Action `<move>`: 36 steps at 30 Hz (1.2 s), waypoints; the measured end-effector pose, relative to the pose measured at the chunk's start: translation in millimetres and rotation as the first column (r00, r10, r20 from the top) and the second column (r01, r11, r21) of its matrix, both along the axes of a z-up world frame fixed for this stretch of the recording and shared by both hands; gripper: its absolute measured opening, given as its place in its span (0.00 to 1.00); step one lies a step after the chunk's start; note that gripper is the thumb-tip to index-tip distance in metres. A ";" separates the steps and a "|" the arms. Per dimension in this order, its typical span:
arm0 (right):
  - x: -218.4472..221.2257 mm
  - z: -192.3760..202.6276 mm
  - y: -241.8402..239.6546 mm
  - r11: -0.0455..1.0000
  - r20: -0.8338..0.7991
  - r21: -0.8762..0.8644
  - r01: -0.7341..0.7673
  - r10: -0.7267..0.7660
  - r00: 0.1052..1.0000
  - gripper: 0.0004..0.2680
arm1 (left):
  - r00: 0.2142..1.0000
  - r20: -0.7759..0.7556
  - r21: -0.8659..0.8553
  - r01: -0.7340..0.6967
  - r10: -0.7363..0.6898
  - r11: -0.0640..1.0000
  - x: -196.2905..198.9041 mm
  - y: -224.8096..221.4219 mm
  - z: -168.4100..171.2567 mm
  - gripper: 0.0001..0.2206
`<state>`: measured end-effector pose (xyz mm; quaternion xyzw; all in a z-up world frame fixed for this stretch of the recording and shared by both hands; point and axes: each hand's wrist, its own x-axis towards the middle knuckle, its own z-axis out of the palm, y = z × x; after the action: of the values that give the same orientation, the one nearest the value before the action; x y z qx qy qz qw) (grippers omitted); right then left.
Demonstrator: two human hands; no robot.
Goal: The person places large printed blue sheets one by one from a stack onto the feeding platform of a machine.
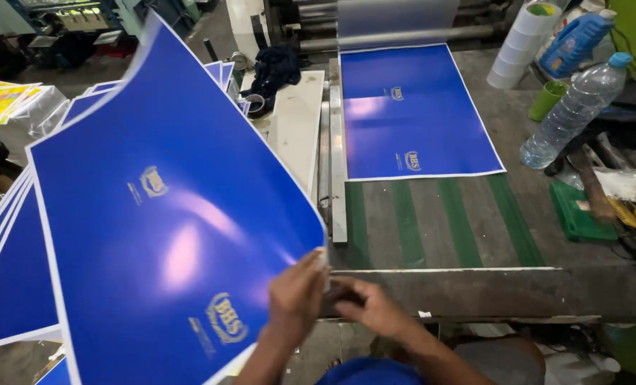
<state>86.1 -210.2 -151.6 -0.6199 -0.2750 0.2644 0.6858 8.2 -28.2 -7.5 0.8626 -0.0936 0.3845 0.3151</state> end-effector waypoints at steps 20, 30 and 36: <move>9.2 -54.8 -39.0 0.901 -0.157 0.253 0.351 -0.320 0.934 0.12 | 0.840 -0.287 -0.226 0.408 -0.460 0.885 -32.9 -75.9 -2.9 0.21; 67.4 -148.0 -155.3 0.590 -0.523 0.114 0.800 -0.649 0.553 0.07 | 0.988 -0.157 0.110 0.005 0.012 0.994 -38.5 -9.3 26.2 0.11; 69.0 -159.8 -256.5 0.475 -0.384 0.050 0.878 -0.803 0.456 0.11 | 0.810 -0.175 0.605 -0.361 0.560 0.710 -52.4 73.3 21.6 0.28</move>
<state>155.1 -466.8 -311.4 -0.5359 0.1512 -0.0546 0.8288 -44.2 45.1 14.1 0.9639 0.0798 0.2510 -0.0401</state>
